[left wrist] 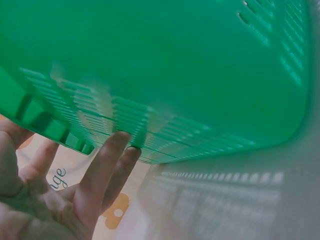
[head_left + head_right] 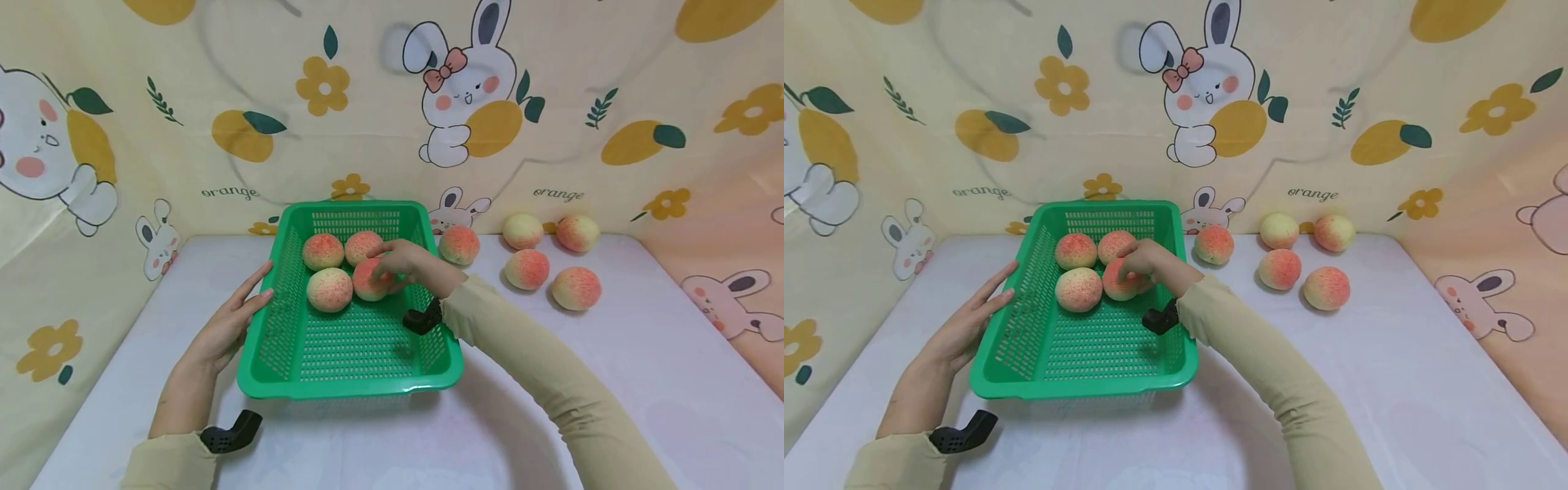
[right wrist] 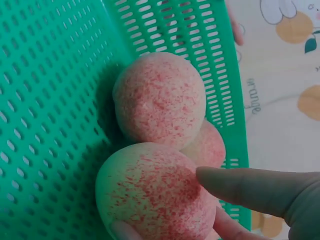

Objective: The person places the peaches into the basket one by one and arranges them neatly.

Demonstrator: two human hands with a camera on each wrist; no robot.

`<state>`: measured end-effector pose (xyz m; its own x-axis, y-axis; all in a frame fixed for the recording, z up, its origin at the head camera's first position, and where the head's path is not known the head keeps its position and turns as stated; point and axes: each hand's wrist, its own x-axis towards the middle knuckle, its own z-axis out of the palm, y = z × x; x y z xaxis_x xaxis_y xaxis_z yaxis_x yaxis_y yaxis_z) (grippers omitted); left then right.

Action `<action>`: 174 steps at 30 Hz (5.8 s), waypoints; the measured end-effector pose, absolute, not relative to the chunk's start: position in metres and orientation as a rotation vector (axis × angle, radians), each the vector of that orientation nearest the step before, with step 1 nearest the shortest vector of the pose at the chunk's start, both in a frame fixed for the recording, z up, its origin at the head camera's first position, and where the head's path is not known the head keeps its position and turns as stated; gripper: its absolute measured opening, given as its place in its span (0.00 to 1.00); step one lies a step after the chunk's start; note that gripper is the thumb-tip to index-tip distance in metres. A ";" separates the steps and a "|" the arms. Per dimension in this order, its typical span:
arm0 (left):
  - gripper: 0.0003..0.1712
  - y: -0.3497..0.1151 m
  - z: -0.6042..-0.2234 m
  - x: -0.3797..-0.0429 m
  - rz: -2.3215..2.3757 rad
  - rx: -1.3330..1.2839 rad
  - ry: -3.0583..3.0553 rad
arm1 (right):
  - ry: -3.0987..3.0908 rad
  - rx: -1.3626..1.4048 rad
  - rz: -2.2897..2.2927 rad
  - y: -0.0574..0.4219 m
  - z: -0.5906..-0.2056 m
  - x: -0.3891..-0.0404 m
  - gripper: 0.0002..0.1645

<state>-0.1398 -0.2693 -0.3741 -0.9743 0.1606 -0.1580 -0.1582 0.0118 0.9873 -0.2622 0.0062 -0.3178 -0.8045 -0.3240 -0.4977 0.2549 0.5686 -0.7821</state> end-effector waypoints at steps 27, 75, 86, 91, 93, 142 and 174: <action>0.37 -0.269 -0.372 -0.139 2.078 0.005 2.038 | 1.952 -0.171 -1.504 0.028 -0.307 -0.253 0.29; 0.36 -0.269 -0.374 -0.139 2.063 -0.012 2.053 | 1.973 0.150 -2.177 0.125 -0.323 -0.283 0.07; 0.37 -0.269 -0.373 -0.140 2.083 -0.014 2.033 | 2.210 0.464 -2.191 0.124 -0.339 -0.294 0.05; 0.36 -0.269 -0.374 -0.140 2.084 -0.016 2.036 | 2.215 0.459 -2.200 0.124 -0.345 -0.297 0.26; 0.36 -0.269 -0.374 -0.139 2.076 -0.014 2.040 | 2.217 0.452 -2.160 0.126 -0.348 -0.298 0.33; 0.36 -0.268 -0.375 -0.140 2.072 0.002 2.030 | 2.201 0.297 -2.023 0.141 -0.378 -0.299 0.43; 0.36 -0.272 -0.374 -0.138 2.087 -0.004 2.029 | 1.968 0.017 -2.240 0.106 -0.291 -0.272 0.36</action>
<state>-0.1379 -0.2716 -0.3743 -0.9734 0.1622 -0.1616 -0.1661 -0.0147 0.9860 -0.2719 0.1059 -0.2906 -0.9872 -0.1119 -0.1136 0.1271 -0.1218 -0.9844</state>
